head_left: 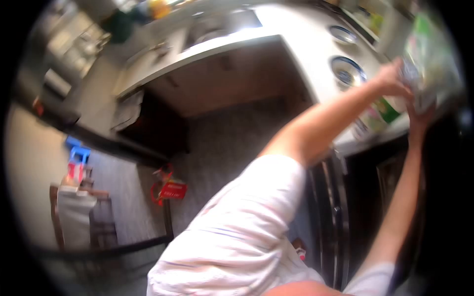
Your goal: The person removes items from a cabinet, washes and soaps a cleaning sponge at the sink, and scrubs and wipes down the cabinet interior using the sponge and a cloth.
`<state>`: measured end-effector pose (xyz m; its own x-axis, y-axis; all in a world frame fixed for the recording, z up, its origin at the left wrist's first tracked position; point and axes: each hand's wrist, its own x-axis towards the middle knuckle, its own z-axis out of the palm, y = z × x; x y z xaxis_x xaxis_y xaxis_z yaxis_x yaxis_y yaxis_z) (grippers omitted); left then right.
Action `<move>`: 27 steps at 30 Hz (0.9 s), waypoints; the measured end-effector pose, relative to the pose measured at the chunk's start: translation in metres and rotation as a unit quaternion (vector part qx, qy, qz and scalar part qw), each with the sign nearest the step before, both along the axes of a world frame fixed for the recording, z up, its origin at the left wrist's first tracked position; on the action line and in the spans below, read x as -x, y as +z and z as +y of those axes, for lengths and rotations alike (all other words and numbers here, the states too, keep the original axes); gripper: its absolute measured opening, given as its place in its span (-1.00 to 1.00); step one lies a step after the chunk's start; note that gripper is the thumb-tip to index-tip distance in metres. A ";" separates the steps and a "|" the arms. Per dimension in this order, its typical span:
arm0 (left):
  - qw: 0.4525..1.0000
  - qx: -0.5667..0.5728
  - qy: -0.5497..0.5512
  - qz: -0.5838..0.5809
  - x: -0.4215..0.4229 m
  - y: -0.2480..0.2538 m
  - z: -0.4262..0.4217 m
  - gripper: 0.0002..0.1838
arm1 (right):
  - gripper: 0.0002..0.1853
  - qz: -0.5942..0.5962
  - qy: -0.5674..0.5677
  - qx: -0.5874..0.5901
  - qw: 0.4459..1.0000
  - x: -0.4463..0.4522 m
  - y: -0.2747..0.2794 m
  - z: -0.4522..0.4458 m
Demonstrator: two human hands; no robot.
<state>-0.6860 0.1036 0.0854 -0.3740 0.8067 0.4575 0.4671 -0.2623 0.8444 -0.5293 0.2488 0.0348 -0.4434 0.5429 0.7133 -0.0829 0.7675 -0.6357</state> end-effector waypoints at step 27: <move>0.990 0.070 0.042 0.112 -0.256 -0.086 -0.194 -0.53 | -0.58 -0.265 0.120 0.514 0.807 -0.382 -0.086 -0.384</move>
